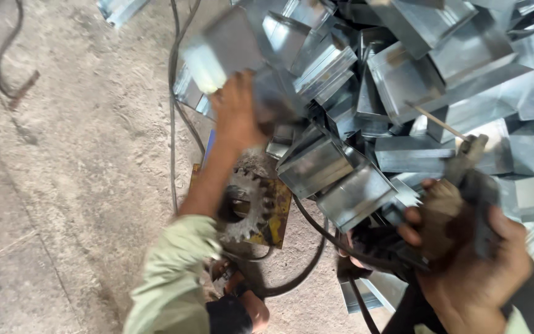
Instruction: The person sits on the floor and welds small rectangular metal frames using a handheld welding torch. They repeatedly pick up frames from a pile, position them on a small stand, weld the seams, and then place the finished frames back onto the pile.
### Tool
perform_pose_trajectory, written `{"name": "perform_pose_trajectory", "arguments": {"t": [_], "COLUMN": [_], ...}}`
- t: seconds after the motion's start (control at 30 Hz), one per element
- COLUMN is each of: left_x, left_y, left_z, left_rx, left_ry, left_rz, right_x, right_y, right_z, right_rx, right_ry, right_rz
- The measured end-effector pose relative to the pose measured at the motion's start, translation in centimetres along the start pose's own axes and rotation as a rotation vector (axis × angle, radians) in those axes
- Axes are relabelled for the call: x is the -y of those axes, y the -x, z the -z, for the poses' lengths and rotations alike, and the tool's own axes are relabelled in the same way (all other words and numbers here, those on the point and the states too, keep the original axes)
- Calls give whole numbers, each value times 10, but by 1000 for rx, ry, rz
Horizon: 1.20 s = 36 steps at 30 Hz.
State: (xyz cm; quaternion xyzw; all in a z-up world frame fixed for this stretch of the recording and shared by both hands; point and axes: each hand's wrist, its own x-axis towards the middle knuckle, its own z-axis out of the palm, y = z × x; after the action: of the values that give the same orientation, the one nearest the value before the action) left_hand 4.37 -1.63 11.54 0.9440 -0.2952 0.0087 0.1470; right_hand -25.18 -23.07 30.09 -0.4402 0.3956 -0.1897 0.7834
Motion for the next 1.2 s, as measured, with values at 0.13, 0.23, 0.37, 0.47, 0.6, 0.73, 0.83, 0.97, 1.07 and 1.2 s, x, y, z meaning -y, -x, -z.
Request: {"name": "perform_pose_trajectory", "arguments": {"t": [0.13, 0.23, 0.37, 0.47, 0.6, 0.73, 0.83, 0.97, 1.07, 1.2], "left_x": [-120, -187, -221, -217, -126, 53, 153, 207, 227, 236], "left_y": [39, 68, 90, 95, 13, -64, -77, -63, -48, -38], "left_z": [-32, -70, -94, -103, -127, -125, -132, -179, -208, -212], "left_rx": [-10, 212, 368, 310, 107, -186, 371, 603, 702, 618], "left_ry": [142, -11, -25, 87, 374, 234, 76, -76, -153, -78], "left_rz": [-27, -79, -136, -201, -94, 196, 502, 631, 596, 565], "right_x": [3, -5, -9, -7, -24, -53, -88, -99, -92, -93], "right_y": [4, -1, -3, -1, -17, -76, -118, -118, -112, -108], "right_z": [-7, 3, 10, 27, 75, 152, 194, 236, 245, 225], "right_rx": [175, 201, 211, 198, 231, 645, 975, 853, 773, 790], "right_ry": [-147, -245, -256, -213, -123, -952, -1001, -989, -945, -888], "right_rz": [-16, -69, -58, -22, 23, -633, -739, -635, -600, -664]}}
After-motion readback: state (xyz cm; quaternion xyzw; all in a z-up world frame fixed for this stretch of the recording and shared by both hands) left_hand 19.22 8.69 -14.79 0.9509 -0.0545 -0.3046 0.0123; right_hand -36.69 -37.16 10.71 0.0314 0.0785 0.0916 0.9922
